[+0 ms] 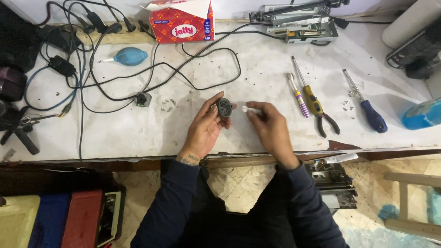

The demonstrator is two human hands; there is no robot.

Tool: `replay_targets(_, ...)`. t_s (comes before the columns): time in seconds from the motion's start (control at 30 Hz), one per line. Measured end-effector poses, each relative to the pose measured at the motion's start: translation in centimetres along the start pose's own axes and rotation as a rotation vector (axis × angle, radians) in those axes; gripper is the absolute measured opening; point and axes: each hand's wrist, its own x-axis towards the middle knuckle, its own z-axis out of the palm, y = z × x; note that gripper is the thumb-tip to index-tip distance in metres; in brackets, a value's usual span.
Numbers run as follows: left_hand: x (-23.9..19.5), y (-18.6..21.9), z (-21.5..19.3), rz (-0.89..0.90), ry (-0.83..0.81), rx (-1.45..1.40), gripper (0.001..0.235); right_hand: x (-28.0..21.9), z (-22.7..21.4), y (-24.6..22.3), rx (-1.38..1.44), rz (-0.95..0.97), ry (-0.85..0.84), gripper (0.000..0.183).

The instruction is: The person wipes a black metal bracket with a white cloth, then uses a toothbrush to scrub a small black cylindrical component. The person handles the bracket and the cylindrical component one at a time on a cluttered workbench.

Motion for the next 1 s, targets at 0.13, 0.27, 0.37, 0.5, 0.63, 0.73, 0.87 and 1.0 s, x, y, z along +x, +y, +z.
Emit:
replay_targets(0.13,0.4,-1.0,-1.0,-0.018,0.028,-0.064,0.046,0.9,2.4,-0.5,0.082,-0.154,0.009,0.021)
replay_targets(0.27,0.6,-1.3,-1.2,0.002,0.066,-0.027,0.047,1.4,3.6,-0.5,-0.095,-0.314,0.021,0.021)
replay_targets(0.37,0.5,-1.8,-1.4,0.072,0.087,0.071,0.046,1.4,3.5,-0.7,-0.274,-0.407,0.008,0.016)
replay_targets(0.5,0.1,-1.2,-0.5,0.132,0.085,0.209,0.046,1.1,3.3,-0.5,-0.086,-0.275,-0.033,0.016)
replay_targets(0.63,-1.1,1.0,1.8,0.199,0.081,0.416,0.043,-0.4,4.5,-1.2,0.128,-0.041,-0.039,0.014)
replay_targets(0.73,-1.2,1.1,1.8,0.211,0.054,0.526,0.042,-0.8,3.6,-1.6,0.082,-0.095,-0.047,0.012)
replay_targets(0.87,-1.2,1.2,2.2,0.218,0.031,0.572,0.041,-1.2,2.6,-3.4,0.023,-0.132,-0.032,0.012)
replay_targets(1.0,-1.2,1.4,2.6,0.259,-0.024,0.706,0.042,-1.0,2.0,-3.6,0.341,0.215,-0.097,0.011)
